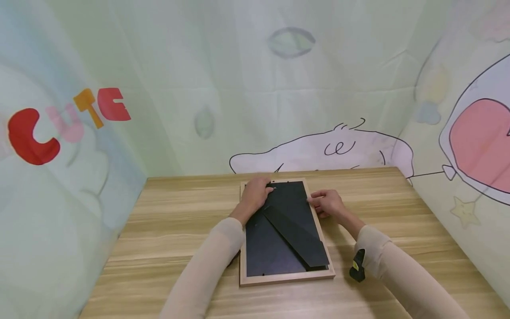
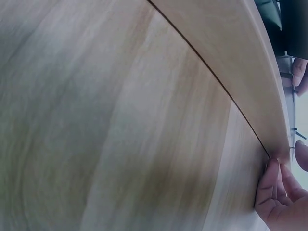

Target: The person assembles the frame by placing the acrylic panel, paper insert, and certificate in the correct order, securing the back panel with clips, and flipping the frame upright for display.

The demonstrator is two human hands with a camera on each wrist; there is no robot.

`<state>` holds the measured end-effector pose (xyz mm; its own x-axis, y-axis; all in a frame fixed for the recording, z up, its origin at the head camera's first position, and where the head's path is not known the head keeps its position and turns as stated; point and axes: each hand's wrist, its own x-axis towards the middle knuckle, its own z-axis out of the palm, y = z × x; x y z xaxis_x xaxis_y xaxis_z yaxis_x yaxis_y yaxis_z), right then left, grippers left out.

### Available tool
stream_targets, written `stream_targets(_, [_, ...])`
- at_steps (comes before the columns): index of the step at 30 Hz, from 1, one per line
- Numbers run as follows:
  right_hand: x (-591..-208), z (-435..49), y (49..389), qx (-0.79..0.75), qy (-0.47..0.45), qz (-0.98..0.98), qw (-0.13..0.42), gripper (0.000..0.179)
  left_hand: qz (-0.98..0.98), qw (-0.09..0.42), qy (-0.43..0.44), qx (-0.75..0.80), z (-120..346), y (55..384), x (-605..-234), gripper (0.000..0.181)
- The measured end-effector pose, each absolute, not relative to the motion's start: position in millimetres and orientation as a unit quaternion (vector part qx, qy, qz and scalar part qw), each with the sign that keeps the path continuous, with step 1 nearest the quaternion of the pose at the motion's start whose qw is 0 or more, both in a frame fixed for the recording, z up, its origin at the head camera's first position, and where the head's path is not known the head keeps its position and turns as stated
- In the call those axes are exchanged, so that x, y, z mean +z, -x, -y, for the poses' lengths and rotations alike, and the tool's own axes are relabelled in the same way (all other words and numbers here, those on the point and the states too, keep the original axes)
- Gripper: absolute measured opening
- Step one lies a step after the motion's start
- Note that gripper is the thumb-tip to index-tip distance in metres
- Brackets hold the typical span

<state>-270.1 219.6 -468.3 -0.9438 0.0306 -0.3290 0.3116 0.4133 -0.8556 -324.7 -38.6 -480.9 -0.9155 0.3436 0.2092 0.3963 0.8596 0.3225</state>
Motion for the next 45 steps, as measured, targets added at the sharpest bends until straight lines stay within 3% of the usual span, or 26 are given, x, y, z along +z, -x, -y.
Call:
stream_targets(3, [-468.5,-220.2,270.0,-0.533,-0.097,-0.831,0.130,0.044,0.956,0.077,0.180,-0.217,40.1,324.3,-481.4,0.015])
stream_targets(8, [-469.1,-223.1,270.7,-0.536,-0.094,-0.828,0.135,0.042,0.942,0.075,0.170,-0.278,41.0,323.8,-483.1,0.035])
stream_targets(11, [-469.4,-224.7,271.1,-0.542,-0.094,-0.823,0.142,0.041,0.936,0.074,0.160,-0.305,41.7,322.7,-484.4,0.038])
stream_targets(22, [-467.4,-222.2,274.0,-0.538,-0.124,-0.823,0.135,0.039,0.933,0.078,0.174,-0.306,42.1,320.6,-482.2,0.038])
stream_targets(45, [-460.5,-213.0,279.8,-0.507,-0.159,-0.829,0.177,0.033,0.945,0.084,0.188,-0.254,42.4,317.8,-485.7,0.038])
